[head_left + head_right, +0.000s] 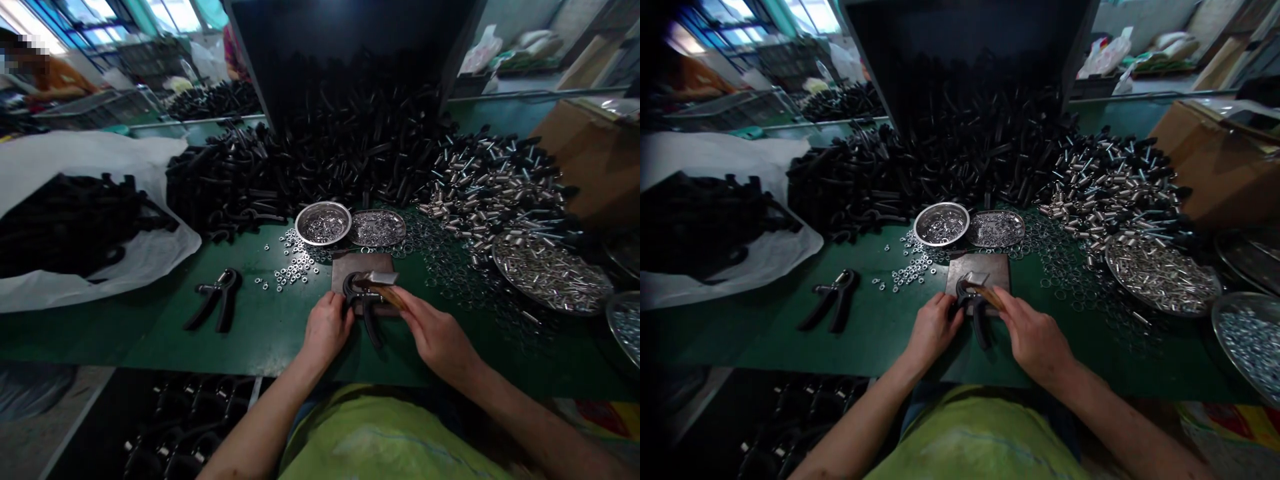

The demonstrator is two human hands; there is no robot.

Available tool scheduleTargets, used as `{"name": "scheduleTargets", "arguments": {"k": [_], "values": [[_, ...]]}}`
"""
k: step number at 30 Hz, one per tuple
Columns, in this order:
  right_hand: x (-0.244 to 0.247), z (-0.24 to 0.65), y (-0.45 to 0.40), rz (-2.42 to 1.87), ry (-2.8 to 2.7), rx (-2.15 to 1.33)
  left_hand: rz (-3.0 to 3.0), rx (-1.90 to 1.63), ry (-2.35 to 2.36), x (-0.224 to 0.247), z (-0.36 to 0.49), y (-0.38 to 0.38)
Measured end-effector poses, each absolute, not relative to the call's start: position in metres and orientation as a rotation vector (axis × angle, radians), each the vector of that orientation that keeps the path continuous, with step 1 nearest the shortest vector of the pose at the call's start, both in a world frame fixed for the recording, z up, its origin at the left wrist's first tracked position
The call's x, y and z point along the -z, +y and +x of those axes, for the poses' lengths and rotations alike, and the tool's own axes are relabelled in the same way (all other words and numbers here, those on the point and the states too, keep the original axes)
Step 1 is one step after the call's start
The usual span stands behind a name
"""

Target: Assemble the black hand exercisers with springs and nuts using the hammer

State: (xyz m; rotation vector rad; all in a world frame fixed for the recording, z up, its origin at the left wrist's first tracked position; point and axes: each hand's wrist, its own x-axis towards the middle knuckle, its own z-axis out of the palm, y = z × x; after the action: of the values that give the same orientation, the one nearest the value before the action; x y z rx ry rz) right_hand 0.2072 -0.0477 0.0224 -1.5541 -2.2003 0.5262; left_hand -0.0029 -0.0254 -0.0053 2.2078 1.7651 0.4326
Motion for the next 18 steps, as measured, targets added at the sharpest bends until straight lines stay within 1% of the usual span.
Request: {"name": "scheduleTargets", "arguments": {"k": [6, 9, 12, 15, 18], "values": [[-0.017, 0.216, -0.044, -1.604, -2.159, -0.588, 2.072, -0.462, 1.759, 0.004, -0.007, -0.022], [-0.014, 0.234, -0.043, -1.716, -2.051, -0.398, 1.941, -0.479, 1.778, -0.003, -0.016, -0.017], [-0.005, 0.258, -0.047, -1.931, -2.011, -0.166, 1.995, -0.548, 1.719, -0.018, -0.026, -0.006], [0.009, 0.276, -0.053, -2.111, -2.030, 0.005, 2.108, -0.633, 1.736, -0.045, -0.034, 0.006], [0.019, 0.283, -0.059, -2.166, -2.073, 0.148, 2.284, -0.794, 1.778, -0.078, -0.037, 0.013]]}}
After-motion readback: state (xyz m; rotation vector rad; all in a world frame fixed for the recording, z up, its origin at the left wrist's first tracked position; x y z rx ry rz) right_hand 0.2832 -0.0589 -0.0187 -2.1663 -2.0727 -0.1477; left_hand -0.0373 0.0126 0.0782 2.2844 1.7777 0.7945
